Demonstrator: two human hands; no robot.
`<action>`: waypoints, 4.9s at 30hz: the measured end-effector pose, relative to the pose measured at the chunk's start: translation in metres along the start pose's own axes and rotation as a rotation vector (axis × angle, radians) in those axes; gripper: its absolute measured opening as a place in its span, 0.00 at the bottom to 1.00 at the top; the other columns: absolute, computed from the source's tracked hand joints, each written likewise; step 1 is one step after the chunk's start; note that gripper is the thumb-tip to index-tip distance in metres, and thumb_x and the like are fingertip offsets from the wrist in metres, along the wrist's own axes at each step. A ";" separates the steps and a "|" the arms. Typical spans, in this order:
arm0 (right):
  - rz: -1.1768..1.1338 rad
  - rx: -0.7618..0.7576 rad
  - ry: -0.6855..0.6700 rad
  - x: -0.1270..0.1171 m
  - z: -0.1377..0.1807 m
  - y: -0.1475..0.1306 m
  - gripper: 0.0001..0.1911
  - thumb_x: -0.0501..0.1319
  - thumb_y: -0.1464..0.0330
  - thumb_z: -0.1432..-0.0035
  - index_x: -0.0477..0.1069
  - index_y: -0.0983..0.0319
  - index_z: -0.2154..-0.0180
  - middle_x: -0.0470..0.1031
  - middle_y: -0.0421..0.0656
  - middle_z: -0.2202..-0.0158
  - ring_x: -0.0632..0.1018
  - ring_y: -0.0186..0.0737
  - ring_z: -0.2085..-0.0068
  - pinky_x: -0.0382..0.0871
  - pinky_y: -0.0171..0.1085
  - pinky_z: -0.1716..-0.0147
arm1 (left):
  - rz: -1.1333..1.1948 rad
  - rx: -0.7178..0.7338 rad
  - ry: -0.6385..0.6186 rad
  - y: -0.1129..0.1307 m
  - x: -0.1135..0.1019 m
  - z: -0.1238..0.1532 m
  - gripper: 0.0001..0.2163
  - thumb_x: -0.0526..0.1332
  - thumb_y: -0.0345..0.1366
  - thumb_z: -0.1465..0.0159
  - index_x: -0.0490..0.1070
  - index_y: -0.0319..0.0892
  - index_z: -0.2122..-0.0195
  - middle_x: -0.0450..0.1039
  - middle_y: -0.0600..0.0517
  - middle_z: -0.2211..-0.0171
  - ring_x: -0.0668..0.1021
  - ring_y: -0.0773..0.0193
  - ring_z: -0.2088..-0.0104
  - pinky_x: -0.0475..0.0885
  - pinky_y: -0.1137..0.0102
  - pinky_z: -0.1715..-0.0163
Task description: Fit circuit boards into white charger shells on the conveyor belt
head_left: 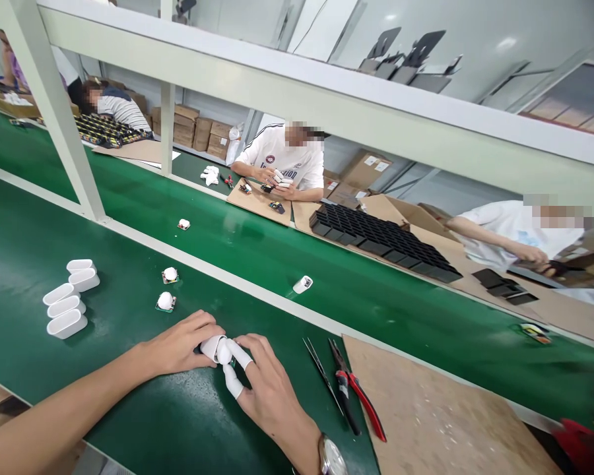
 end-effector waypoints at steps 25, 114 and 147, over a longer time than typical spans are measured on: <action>-0.115 0.053 -0.074 -0.004 -0.011 0.005 0.14 0.60 0.78 0.32 0.69 0.60 0.47 0.74 0.52 0.48 0.75 0.52 0.49 0.80 0.52 0.54 | 0.008 -0.111 -0.042 -0.003 0.010 0.002 0.18 0.67 0.36 0.31 0.68 0.46 0.42 0.74 0.46 0.51 0.77 0.54 0.53 0.76 0.62 0.54; -0.160 -0.042 -0.024 0.041 -0.005 0.024 0.10 0.63 0.69 0.30 0.69 0.62 0.49 0.73 0.56 0.44 0.82 0.52 0.49 0.83 0.50 0.49 | -0.393 -0.002 -0.269 -0.047 0.064 -0.235 0.12 0.59 0.31 0.29 0.80 0.44 0.49 0.78 0.41 0.44 0.75 0.42 0.43 0.69 0.48 0.42; -0.327 0.222 -0.209 0.038 0.009 0.087 0.50 0.73 0.62 0.38 0.45 0.52 0.26 0.65 0.53 0.34 0.74 0.54 0.36 0.73 0.56 0.37 | -0.347 0.009 0.047 0.021 -0.001 0.005 0.08 0.56 0.33 0.25 0.75 0.47 0.54 0.77 0.44 0.56 0.81 0.58 0.62 0.80 0.64 0.62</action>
Point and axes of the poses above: each hand's wrist, its own z-axis away from the middle knuckle, its own x-axis out of the palm, y = z × x, the point moved 6 cm from there along -z, towards the middle knuckle
